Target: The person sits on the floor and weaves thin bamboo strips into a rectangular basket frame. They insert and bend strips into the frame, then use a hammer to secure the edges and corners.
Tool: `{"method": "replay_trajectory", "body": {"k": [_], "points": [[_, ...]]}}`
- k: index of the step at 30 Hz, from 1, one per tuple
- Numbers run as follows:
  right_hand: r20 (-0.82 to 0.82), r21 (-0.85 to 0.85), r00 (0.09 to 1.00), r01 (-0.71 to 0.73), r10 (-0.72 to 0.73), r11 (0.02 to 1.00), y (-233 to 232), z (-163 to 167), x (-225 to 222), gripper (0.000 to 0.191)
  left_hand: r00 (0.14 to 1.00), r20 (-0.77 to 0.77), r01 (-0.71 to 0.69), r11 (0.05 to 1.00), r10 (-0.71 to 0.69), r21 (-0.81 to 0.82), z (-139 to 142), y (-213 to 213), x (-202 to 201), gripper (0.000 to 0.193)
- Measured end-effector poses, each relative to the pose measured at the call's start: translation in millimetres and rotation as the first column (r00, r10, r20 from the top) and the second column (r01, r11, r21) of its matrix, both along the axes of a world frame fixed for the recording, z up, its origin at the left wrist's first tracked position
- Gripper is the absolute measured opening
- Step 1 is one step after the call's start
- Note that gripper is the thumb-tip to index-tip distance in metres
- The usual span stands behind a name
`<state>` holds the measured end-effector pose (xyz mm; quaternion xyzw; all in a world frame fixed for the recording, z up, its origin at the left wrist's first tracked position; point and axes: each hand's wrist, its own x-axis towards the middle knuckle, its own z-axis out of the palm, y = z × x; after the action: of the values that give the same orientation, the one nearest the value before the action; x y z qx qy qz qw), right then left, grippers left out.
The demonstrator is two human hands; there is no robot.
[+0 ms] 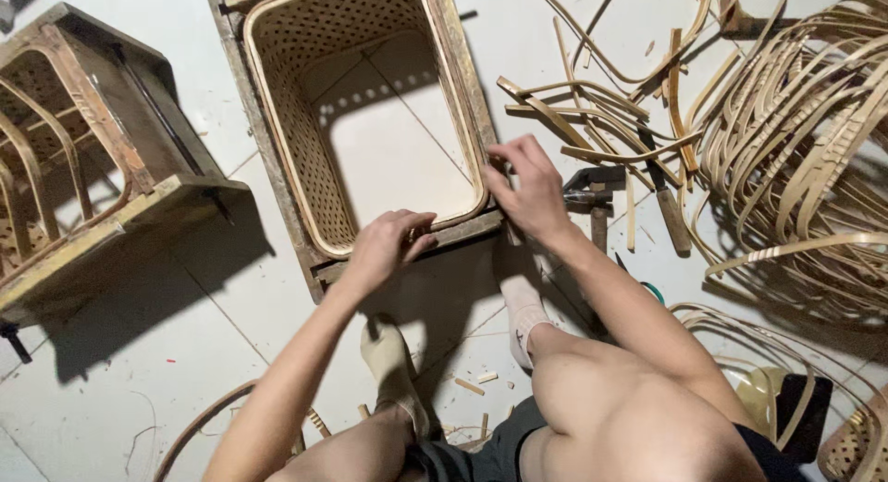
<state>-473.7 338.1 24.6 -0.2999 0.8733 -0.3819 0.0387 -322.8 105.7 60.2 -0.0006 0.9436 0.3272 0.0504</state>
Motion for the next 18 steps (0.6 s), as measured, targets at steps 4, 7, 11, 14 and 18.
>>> {"method": "replay_trajectory", "body": {"k": [4, 7, 11, 14, 18], "points": [[-0.227, 0.121, 0.972, 0.086, -0.056, 0.989, -39, -1, -15, 0.035, 0.993, 0.069, -0.105, 0.993, 0.100, 0.062, 4, 10, -4, 0.027], [-0.189, 0.057, 0.973, 0.142, -0.129, 0.988, -46, -9, -15, 0.024, 0.992, 0.042, -0.126, 0.989, 0.122, 0.084, 10, 8, -1, 0.026], [-0.209, 0.038, 0.965, 0.169, -0.158, 0.985, -49, -22, -12, 0.017, 0.992, 0.009, -0.128, 0.985, 0.127, 0.117, 8, 10, 0, 0.025], [-0.206, 0.037, 0.966, 0.165, -0.154, 0.986, -52, -28, -12, 0.017, 0.993, -0.003, -0.113, 0.987, 0.114, 0.118, 7, 10, 0, 0.026], [-0.132, 0.020, 0.987, 0.090, -0.087, 0.996, -40, -18, -13, 0.023, 0.999, -0.021, -0.041, 0.998, 0.042, 0.041, 19, -13, 4, 0.024]]}}
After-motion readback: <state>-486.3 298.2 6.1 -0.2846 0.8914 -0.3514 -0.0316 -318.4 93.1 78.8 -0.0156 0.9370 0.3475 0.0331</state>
